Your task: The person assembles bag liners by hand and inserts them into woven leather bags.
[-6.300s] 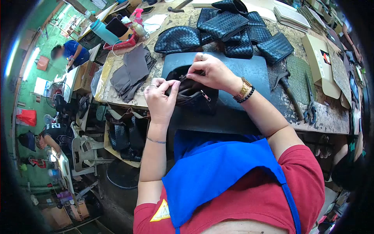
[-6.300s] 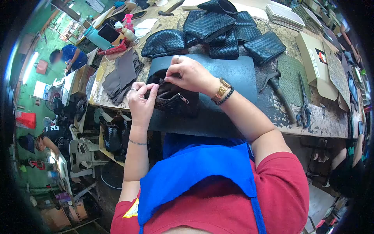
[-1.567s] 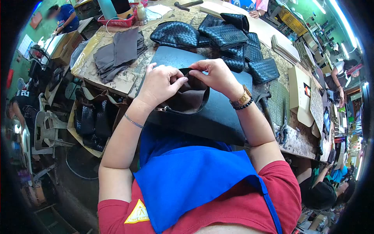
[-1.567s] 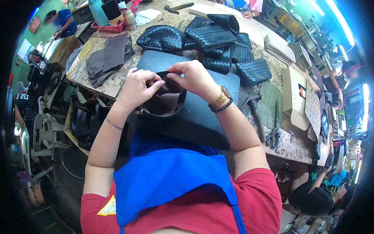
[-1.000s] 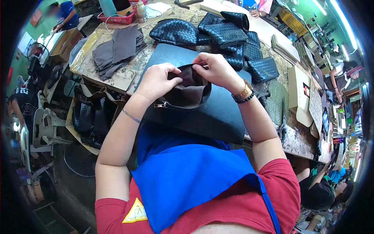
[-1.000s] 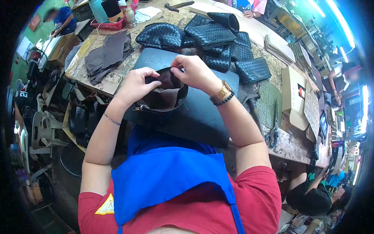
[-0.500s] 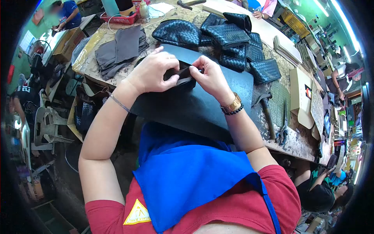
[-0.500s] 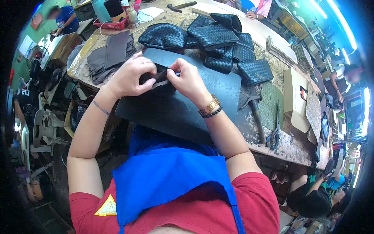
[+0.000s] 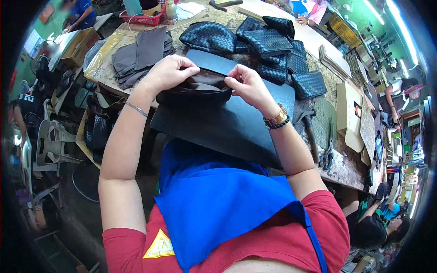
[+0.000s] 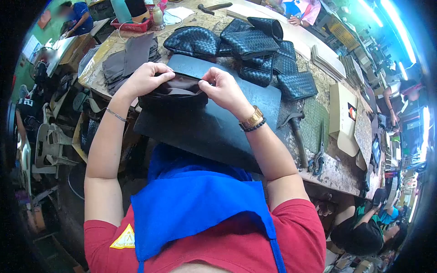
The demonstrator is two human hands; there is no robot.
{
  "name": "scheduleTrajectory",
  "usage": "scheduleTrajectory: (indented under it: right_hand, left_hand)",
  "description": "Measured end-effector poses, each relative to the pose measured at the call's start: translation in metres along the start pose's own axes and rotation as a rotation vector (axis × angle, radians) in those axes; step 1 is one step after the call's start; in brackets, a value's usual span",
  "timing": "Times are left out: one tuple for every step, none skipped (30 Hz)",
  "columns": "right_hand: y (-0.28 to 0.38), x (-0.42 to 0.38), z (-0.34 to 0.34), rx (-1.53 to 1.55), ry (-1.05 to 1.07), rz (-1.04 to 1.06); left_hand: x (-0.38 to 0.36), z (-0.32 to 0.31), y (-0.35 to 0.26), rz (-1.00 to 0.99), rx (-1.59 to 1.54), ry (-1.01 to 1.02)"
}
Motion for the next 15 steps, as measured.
scheduleTrajectory:
  right_hand:
    - [-0.002,0.002,0.0,0.013,0.0,0.012]
    - [-0.003,0.004,-0.001,0.026,0.0,0.023]
    - [-0.001,0.004,0.0,0.013,0.011,0.0]
    - [0.002,0.005,0.001,0.001,0.022,-0.024]
    - [0.004,0.004,0.002,-0.011,0.032,-0.05]
    - [0.006,0.004,0.003,-0.041,0.034,-0.04]
    - [0.006,0.005,0.005,-0.07,0.035,-0.03]
    - [0.007,0.005,0.007,-0.098,0.036,-0.021]
    - [0.01,0.005,0.009,-0.121,0.06,-0.036]
    - [0.013,0.004,0.01,-0.136,0.069,-0.036]
    - [0.017,0.004,0.011,-0.15,0.078,-0.036]
    - [0.019,0.005,0.012,-0.164,0.087,-0.035]
    - [0.017,0.007,0.012,-0.183,0.091,-0.018]
    - [0.013,0.011,0.012,-0.199,0.094,-0.001]
    - [0.011,0.014,0.011,-0.211,0.093,0.017]
  left_hand:
    - [0.002,0.0,0.002,0.008,0.007,0.006]
    - [0.003,-0.001,0.004,0.017,0.014,0.012]
    - [0.003,0.0,0.006,-0.018,0.018,0.015]
    - [0.004,0.0,0.008,-0.053,0.021,0.019]
    - [0.004,0.001,0.009,-0.088,0.024,0.024]
    - [0.004,0.002,0.009,-0.071,0.013,0.034]
    - [0.004,0.004,0.007,-0.054,0.002,0.046]
    - [0.005,0.005,0.007,-0.037,-0.009,0.058]
    - [0.007,0.006,0.009,-0.01,-0.054,0.064]
    - [0.008,0.006,0.01,-0.002,-0.052,0.075]
    - [0.009,0.007,0.01,0.005,-0.05,0.086]
    - [0.009,0.008,0.009,0.013,-0.047,0.097]
    - [0.008,0.007,0.008,0.015,-0.052,0.097]
    - [0.008,0.006,0.007,0.016,-0.055,0.099]
    - [0.008,0.006,0.005,0.018,-0.053,0.105]
Point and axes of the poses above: each hand's wrist, its own x-axis towards the middle knuckle, its own z-axis out of the back of the hand, y = z × x, the point moved 1 cm from there along x, towards the middle knuckle, and after that the axes turned 4 degrees about -z, right-handed, at the moved point
